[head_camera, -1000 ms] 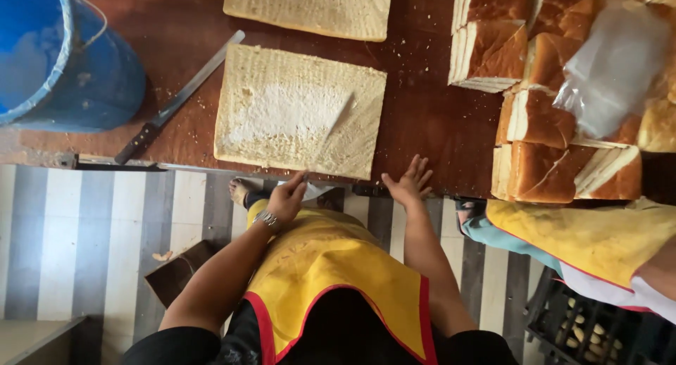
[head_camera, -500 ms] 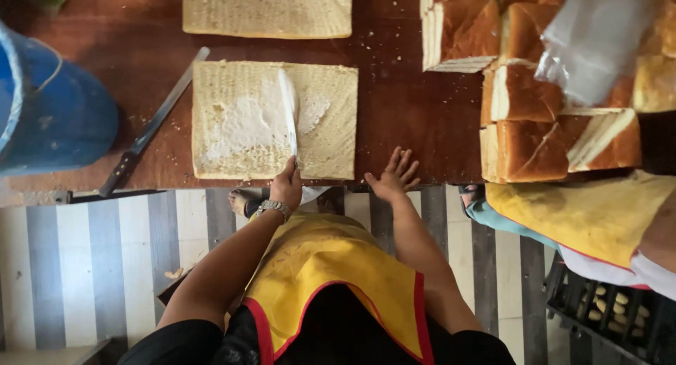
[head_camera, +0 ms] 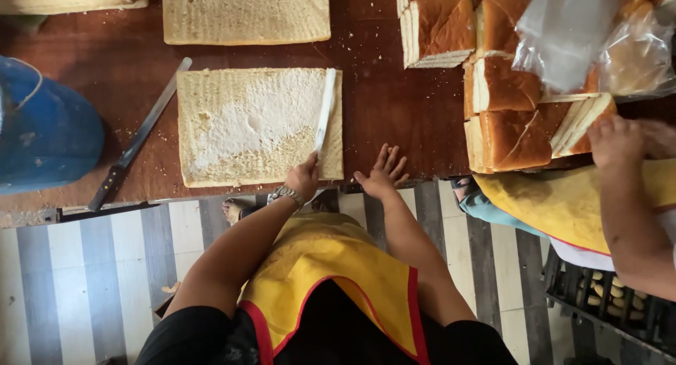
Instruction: The person slices large bread loaves in half lengthwise with a long knife on a wooden worktable, then scoops a white creamy filling from a blue bucket with a spatula and spreads it over the cut bread slices, stacking the filled slices with other prepared loaves.
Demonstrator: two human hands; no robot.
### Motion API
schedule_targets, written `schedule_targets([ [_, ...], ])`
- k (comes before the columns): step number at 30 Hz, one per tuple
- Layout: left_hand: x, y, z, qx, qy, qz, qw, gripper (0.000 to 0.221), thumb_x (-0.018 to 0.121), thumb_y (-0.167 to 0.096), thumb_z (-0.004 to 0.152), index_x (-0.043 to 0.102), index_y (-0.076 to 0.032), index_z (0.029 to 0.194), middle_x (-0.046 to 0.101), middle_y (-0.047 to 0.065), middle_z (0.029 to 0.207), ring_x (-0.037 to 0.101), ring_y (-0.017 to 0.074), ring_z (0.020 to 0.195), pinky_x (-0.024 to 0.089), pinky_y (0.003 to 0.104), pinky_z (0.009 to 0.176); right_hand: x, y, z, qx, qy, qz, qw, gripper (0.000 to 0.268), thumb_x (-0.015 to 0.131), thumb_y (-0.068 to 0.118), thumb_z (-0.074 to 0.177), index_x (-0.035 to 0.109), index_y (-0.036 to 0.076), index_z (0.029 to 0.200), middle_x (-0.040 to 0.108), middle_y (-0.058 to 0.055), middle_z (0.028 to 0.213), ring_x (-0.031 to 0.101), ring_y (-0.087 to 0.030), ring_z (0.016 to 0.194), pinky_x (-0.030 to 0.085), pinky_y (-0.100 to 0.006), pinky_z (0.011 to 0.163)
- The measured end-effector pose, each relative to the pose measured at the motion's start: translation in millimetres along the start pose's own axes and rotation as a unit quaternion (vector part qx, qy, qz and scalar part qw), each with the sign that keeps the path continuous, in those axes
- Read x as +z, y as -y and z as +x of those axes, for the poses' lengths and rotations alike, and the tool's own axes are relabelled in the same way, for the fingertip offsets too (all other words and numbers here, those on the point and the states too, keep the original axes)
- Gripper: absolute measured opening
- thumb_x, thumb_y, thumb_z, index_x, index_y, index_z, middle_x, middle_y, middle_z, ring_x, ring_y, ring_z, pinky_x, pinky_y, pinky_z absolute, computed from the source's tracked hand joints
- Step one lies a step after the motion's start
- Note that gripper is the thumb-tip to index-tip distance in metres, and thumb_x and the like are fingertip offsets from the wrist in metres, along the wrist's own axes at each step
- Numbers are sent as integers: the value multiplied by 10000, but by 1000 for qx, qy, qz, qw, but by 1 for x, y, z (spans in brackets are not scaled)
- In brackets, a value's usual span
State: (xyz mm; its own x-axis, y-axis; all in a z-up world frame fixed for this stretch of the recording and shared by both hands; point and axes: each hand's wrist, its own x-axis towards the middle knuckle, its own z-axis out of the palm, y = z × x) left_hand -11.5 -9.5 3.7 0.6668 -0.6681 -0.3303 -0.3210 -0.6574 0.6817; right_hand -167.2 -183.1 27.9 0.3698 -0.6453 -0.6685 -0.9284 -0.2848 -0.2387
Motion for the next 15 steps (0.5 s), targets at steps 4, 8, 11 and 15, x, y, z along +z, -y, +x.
schedule_targets([
  [4,0,19,-4,53,13,-32,998,463,556,-287,998,570,-194,1452,717,267,898,710,421,818,560,514,739,1,0,1,0,-13,10,1000,1258,701,601,874,-279,274,1592,-344,-45,1680,-282,-400,1542,-80,-676,1198],
  [8,0,61,-16,196,-27,-188,962,424,600,-238,1061,561,-126,1468,762,148,1077,736,205,855,580,399,722,5,-2,4,3,-21,6,1000,1264,711,605,864,-268,276,1594,-342,-46,1680,-282,-397,1544,-75,-673,1196],
  [11,-52,36,-56,-28,89,-165,982,467,600,-263,1033,584,-213,1497,600,4,723,471,85,597,454,294,554,8,-5,5,-5,-27,8,1000,1264,716,604,860,-253,276,1602,-330,-44,1685,-278,-402,1545,-73,-681,1194],
  [15,-63,87,-79,-41,92,-239,966,472,540,-247,1028,569,-226,1499,527,-71,690,451,32,559,414,244,502,8,-4,6,-3,-25,18,1000,1275,728,587,851,-249,271,1607,-322,-50,1690,-272,-403,1545,-73,-690,1191],
])
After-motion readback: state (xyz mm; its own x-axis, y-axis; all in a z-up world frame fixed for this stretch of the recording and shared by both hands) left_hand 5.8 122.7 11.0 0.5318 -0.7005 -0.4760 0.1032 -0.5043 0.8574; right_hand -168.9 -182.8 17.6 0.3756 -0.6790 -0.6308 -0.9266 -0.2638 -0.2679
